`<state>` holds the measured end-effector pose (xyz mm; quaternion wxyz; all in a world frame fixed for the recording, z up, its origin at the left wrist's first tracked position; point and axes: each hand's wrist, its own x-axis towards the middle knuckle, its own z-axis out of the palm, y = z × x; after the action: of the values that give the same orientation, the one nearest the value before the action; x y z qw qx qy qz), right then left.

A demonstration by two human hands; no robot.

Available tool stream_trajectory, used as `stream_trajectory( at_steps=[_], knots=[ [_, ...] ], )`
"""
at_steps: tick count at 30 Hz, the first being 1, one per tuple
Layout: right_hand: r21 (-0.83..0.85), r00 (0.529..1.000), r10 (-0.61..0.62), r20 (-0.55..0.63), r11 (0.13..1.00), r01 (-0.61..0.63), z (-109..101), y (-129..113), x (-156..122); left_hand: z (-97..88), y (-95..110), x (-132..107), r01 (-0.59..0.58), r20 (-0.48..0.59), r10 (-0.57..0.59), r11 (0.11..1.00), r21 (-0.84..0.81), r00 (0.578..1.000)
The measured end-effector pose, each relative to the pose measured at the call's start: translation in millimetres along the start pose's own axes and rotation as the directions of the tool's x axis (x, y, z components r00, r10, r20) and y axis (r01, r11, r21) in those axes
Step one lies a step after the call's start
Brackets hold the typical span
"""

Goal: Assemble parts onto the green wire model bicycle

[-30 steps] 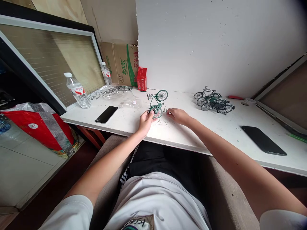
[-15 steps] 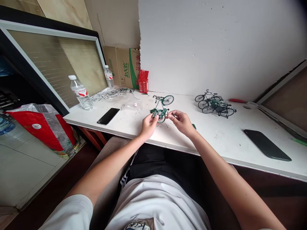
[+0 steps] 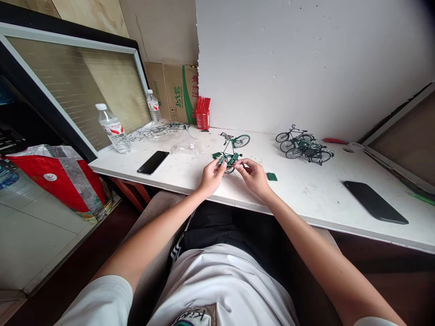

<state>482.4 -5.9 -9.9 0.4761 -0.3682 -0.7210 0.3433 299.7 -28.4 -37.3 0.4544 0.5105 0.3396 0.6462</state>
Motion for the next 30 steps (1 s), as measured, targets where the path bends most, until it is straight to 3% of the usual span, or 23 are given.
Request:
stream_trajectory(
  at_steps=[30],
  knots=[
    [0.053, 1.000, -0.019, -0.003, 0.998, 0.019, 1.7, 0.4, -5.6, -2.3, -5.1, 1.9, -0.050, 0.054, 0.047, 0.998, 0.047, 0.997]
  ],
)
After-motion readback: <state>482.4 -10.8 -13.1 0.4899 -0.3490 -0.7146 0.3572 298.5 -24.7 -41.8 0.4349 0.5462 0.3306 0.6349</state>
